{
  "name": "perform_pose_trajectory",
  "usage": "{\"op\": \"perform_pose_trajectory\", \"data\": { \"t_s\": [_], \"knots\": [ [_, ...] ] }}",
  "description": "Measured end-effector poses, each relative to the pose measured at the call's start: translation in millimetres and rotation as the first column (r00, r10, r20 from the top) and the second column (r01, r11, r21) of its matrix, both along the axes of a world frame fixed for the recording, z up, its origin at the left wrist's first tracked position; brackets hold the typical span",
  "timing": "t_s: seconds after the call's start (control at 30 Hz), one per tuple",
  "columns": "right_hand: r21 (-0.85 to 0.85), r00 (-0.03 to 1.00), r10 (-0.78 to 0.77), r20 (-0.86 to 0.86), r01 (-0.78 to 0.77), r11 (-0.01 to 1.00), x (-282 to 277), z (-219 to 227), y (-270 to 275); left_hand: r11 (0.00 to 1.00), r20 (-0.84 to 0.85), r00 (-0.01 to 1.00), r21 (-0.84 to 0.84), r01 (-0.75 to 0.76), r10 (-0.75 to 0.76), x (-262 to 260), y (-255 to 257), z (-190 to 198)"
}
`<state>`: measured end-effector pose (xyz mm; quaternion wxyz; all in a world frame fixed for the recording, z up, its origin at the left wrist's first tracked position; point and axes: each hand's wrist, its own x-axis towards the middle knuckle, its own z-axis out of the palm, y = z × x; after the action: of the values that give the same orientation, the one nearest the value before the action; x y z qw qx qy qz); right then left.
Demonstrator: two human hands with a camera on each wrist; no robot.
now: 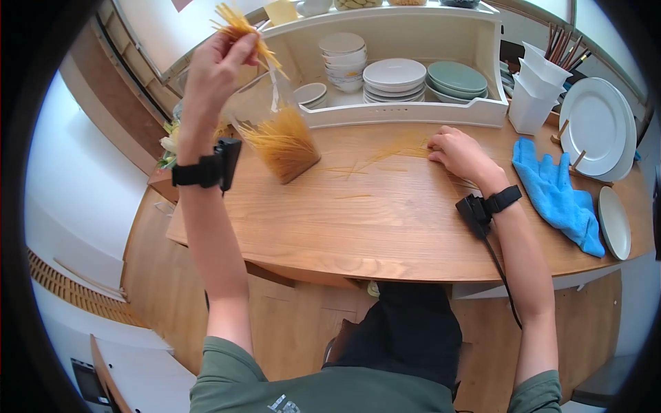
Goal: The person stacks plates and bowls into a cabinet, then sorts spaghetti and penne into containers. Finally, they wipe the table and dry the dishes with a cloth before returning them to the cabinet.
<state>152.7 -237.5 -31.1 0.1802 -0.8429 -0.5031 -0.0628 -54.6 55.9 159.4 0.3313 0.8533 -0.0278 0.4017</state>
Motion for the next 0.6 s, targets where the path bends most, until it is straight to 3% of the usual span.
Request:
{"op": "perform_pose_trajectory", "data": {
  "t_s": [0.13,0.37,0.6],
  "knots": [
    [0.013,1.0,0.0,0.023,0.0,1.0,-1.9,-0.5,-0.6,0.998,-0.005,0.998,-0.03,-0.06,0.06,-2.2,45.9,14.8],
    [0.047,1.0,-0.002,0.029,0.001,0.999,-1.7,-2.6,-1.0,0.973,-0.146,0.972,-0.112,-0.203,0.186,-1.8,71.0,-16.7],
    [0.024,1.0,-0.002,0.018,0.001,1.0,-0.8,-2.5,-1.2,0.985,-0.202,0.971,-0.091,-0.146,0.125,-2.3,78.8,-31.0]
  ]
}}
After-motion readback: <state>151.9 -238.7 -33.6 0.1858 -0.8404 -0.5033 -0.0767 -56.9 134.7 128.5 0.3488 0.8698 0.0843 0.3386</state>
